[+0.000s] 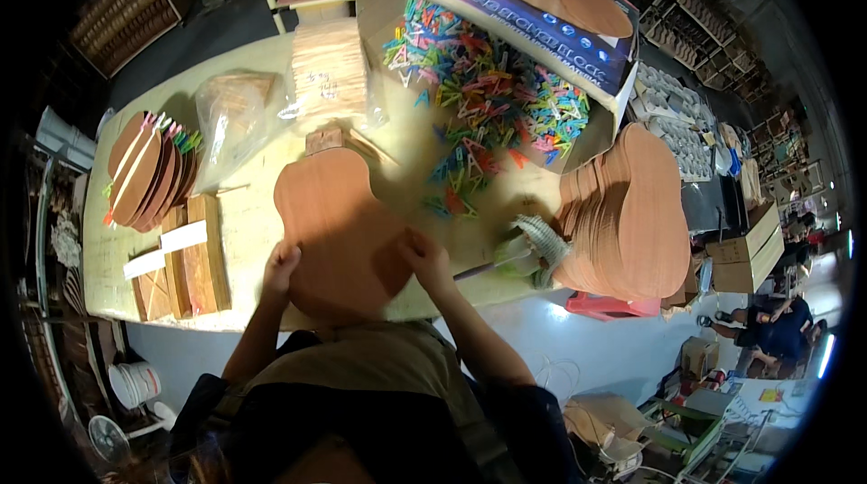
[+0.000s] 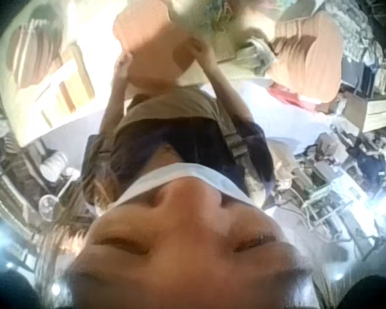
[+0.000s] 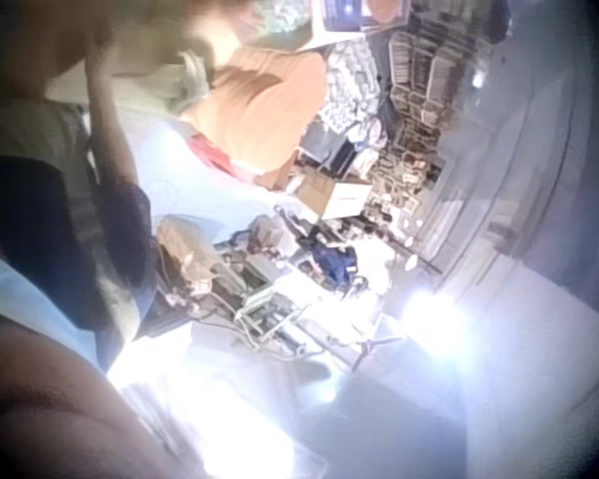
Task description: The person assembles wooden items by placing thin wooden sticks across circular wooden pieces and securing them with colorful plastic clips. The person handles the items one at a time, picking up sticks and clips from the table and applying them to the wooden circles.
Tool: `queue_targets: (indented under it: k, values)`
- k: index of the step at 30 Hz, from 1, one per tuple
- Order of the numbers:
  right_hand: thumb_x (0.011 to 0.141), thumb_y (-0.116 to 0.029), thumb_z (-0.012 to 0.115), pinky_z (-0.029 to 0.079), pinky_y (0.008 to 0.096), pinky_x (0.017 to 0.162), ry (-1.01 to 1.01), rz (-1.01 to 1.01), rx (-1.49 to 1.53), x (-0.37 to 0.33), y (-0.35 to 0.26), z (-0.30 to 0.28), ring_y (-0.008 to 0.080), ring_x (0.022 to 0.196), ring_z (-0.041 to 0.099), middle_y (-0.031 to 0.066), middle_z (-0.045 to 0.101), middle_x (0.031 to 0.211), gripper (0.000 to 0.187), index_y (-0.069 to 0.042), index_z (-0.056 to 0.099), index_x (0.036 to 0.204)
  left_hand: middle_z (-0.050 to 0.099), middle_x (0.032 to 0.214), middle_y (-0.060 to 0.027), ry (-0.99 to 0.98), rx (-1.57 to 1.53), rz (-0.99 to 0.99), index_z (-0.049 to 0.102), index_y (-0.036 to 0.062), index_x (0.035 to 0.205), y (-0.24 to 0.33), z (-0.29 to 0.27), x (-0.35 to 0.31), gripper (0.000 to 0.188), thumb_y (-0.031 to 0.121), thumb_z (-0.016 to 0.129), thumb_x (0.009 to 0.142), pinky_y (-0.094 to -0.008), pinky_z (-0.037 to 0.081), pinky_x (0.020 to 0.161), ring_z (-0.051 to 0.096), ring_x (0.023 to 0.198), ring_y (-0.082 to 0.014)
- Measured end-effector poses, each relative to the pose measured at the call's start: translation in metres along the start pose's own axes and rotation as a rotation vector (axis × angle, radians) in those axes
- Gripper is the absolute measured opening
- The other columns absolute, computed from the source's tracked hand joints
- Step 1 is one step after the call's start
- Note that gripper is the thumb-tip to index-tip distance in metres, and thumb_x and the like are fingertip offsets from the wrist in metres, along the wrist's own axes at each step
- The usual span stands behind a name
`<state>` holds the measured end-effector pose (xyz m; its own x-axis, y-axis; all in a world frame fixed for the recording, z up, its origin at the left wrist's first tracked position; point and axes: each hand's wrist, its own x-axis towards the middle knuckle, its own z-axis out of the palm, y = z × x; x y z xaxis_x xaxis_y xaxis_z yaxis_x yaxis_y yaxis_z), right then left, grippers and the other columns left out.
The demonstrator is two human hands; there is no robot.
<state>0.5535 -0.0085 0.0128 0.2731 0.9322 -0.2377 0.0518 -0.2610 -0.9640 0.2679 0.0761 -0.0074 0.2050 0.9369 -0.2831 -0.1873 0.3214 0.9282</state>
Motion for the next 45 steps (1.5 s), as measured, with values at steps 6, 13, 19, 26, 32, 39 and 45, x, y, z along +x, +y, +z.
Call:
queue_targets:
  k: [6, 13, 19, 26, 32, 39, 45]
  values:
    - [0.080, -0.021, 0.060, 0.045, 0.0439, 0.085, 0.264, -0.417, -0.985, 0.063, 0.030, -0.020, 0.0367, 0.098, 0.055, 0.0186, 0.054, 0.117, 0.043, -0.008, 0.052, 0.120, 0.061, 0.104, -0.0072, -0.018, 0.145, 0.060, 0.050, -0.0009, 0.119, 0.014, -0.014, 0.062, 0.037, 0.011, 0.062, 0.086, -0.0254, 0.048, 0.078, 0.057, 0.092, -0.0129]
    - [0.077, -0.019, 0.061, 0.040, 0.0442, 0.092, 0.153, -0.315, -1.113, 0.109, 0.042, -0.031, 0.0373, 0.105, 0.051, 0.0203, 0.057, 0.109, 0.039, -0.007, 0.057, 0.114, 0.056, 0.086, -0.0033, 0.628, 0.438, 0.454, 0.052, 0.0010, 0.113, 0.020, -0.089, 0.035, 0.030, 0.009, 0.060, 0.086, -0.0247, 0.046, 0.069, 0.054, 0.077, -0.0111]
    - [0.076, -0.014, 0.057, 0.042, 0.0436, 0.089, 0.090, -0.245, -1.016, 0.112, 0.035, -0.048, 0.0371, 0.103, 0.054, 0.0217, 0.057, 0.110, 0.037, -0.004, 0.058, 0.112, 0.054, 0.079, -0.0053, 1.319, -0.051, 0.362, 0.052, 0.0014, 0.097, 0.038, -0.201, 0.048, 0.016, 0.011, 0.060, 0.087, -0.0267, 0.046, 0.055, 0.051, 0.063, -0.0135]
    - [0.076, -0.011, 0.060, 0.047, 0.0416, 0.077, 0.155, -0.412, -0.940, 0.109, 0.015, -0.056, 0.0376, 0.091, 0.059, 0.0224, 0.060, 0.099, 0.035, -0.003, 0.059, 0.109, 0.049, 0.060, 0.0007, 0.974, -0.827, 0.133, 0.059, 0.0043, 0.077, 0.030, -0.249, 0.070, 0.009, 0.008, 0.060, 0.085, -0.0229, 0.036, 0.038, 0.043, 0.046, -0.0103]
    - [0.084, -0.020, 0.061, 0.046, 0.0338, 0.069, 0.197, -0.360, -0.577, 0.105, 0.009, -0.051, 0.0237, 0.071, 0.059, 0.0088, 0.062, 0.079, 0.029, 0.000, 0.061, 0.105, 0.055, 0.070, 0.0005, 1.234, -0.709, 0.479, 0.060, 0.0035, 0.082, 0.050, -0.218, 0.068, 0.004, 0.005, 0.059, 0.086, -0.0217, 0.039, 0.047, 0.049, 0.057, -0.0087]
    - [0.085, -0.012, 0.062, 0.043, 0.0270, 0.057, 0.149, 0.030, 0.338, 0.127, 0.014, -0.016, 0.0143, 0.061, 0.054, 0.0026, 0.054, 0.070, 0.008, -0.005, 0.057, 0.084, 0.055, 0.084, -0.0122, 0.299, 0.890, 0.810, 0.058, 0.0031, 0.077, 0.053, -0.018, 0.071, 0.008, -0.002, 0.063, 0.074, -0.0352, 0.046, 0.076, 0.054, 0.087, -0.0286]
    - [0.083, -0.009, 0.063, 0.047, 0.0286, 0.058, 0.147, 0.104, 0.349, 0.150, 0.014, 0.011, 0.0160, 0.062, 0.057, 0.0040, 0.055, 0.075, 0.012, -0.005, 0.054, 0.091, 0.057, 0.100, -0.0153, 0.009, 0.914, 0.846, 0.054, 0.0016, 0.075, 0.027, 0.062, 0.100, 0.007, -0.002, 0.059, 0.076, -0.0406, 0.044, 0.086, 0.054, 0.099, -0.0340]
